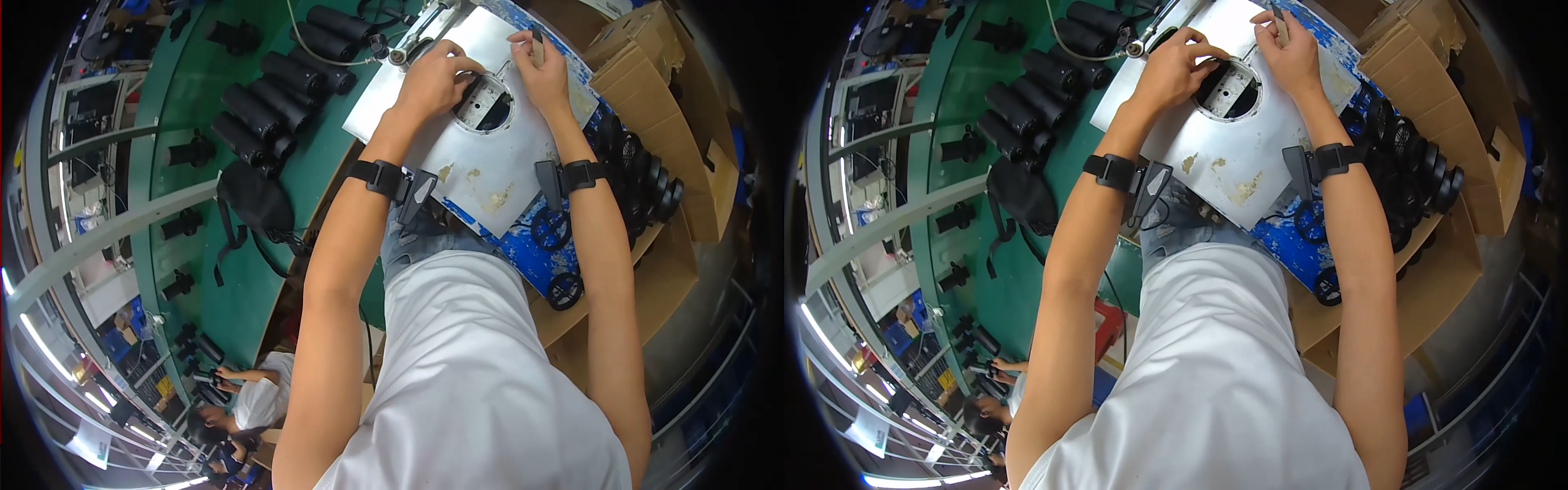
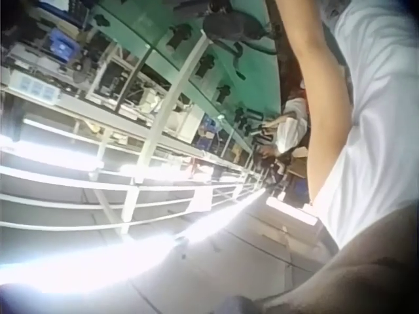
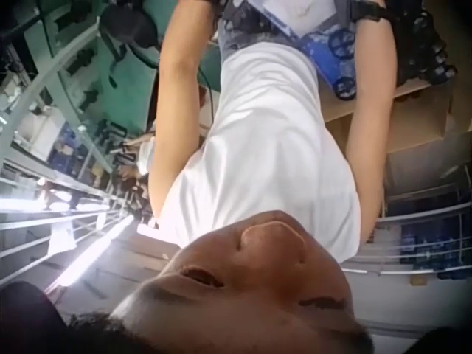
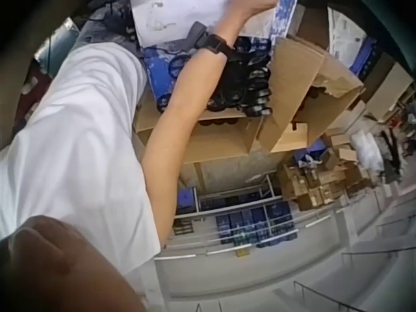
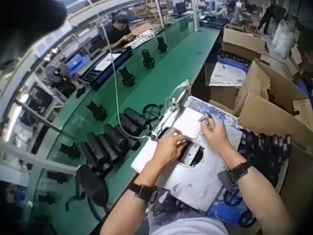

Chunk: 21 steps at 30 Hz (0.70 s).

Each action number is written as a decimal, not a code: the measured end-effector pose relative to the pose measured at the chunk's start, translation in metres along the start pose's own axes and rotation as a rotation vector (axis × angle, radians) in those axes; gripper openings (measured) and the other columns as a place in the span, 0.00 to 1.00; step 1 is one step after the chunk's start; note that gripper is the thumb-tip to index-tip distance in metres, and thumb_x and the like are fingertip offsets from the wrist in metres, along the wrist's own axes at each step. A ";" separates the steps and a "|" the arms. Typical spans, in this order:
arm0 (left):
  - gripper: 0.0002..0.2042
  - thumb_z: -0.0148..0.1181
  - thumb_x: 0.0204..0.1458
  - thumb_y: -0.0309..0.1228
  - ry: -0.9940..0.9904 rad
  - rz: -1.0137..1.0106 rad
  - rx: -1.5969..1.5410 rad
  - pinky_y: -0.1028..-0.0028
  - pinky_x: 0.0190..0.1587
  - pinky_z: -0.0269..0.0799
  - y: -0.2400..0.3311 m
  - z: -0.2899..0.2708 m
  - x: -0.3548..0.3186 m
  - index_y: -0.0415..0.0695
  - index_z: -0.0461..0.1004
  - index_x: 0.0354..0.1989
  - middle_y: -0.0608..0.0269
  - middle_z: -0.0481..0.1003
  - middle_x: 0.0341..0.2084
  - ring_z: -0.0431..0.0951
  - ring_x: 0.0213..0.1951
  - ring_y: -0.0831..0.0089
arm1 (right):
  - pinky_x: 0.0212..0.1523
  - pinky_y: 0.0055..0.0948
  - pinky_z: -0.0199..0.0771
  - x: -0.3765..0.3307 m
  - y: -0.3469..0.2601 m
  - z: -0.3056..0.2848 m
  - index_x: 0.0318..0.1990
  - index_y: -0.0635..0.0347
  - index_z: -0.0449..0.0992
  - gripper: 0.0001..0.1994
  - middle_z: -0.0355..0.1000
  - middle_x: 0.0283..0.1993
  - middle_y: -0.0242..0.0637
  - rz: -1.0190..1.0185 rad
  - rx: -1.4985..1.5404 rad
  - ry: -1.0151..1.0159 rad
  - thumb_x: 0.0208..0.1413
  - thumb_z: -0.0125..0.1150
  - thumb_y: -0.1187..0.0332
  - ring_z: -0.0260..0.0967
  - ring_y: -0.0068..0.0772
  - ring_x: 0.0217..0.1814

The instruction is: The person moves a binocular housing aside and uses a small blade to scrape the center and edges of a metal plate's center hole. After scraping the plate, the person picks up a binocular eyepiece to scrape it before returning to clean the plate again.

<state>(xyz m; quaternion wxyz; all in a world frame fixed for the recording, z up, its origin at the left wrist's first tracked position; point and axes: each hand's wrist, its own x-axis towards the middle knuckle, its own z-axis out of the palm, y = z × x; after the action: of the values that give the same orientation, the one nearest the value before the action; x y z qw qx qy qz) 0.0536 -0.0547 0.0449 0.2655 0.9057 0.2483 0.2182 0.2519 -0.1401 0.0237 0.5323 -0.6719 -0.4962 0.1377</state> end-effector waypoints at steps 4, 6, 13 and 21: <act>0.12 0.66 0.46 0.25 -0.125 0.073 0.028 0.64 0.42 0.76 -0.005 -0.006 0.011 0.54 0.84 0.40 0.61 0.75 0.38 0.79 0.38 0.57 | 0.39 0.22 0.68 -0.001 -0.002 -0.001 0.42 0.58 0.78 0.08 0.69 0.28 0.25 0.009 0.000 0.030 0.58 0.60 0.68 0.65 0.18 0.33; 0.12 0.63 0.48 0.24 -0.119 0.127 0.058 0.64 0.41 0.76 -0.003 -0.009 0.013 0.52 0.83 0.40 0.60 0.76 0.36 0.79 0.36 0.57 | 0.39 0.22 0.68 -0.001 -0.001 -0.001 0.42 0.58 0.78 0.08 0.69 0.27 0.25 0.019 0.006 0.043 0.58 0.60 0.67 0.65 0.18 0.33; 0.11 0.60 0.47 0.22 -0.211 0.262 0.095 0.63 0.41 0.75 -0.007 -0.013 0.026 0.45 0.83 0.39 0.57 0.78 0.34 0.79 0.37 0.55 | 0.39 0.22 0.67 0.000 0.000 -0.002 0.42 0.58 0.79 0.08 0.67 0.27 0.24 0.040 0.048 0.038 0.58 0.60 0.67 0.65 0.18 0.33; 0.12 0.62 0.42 0.19 -0.243 0.095 -0.125 0.63 0.41 0.76 -0.010 -0.018 0.027 0.43 0.83 0.37 0.55 0.80 0.32 0.80 0.36 0.54 | 0.37 0.21 0.66 -0.003 -0.005 -0.002 0.41 0.59 0.79 0.08 0.68 0.26 0.23 0.041 0.089 0.023 0.58 0.61 0.67 0.64 0.17 0.32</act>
<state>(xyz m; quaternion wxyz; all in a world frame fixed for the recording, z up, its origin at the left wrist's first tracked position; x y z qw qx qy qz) 0.0616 -0.0252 0.0602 0.3387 0.9179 0.1571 0.1344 0.2498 -0.1441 0.0277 0.5643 -0.6594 -0.4695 0.1627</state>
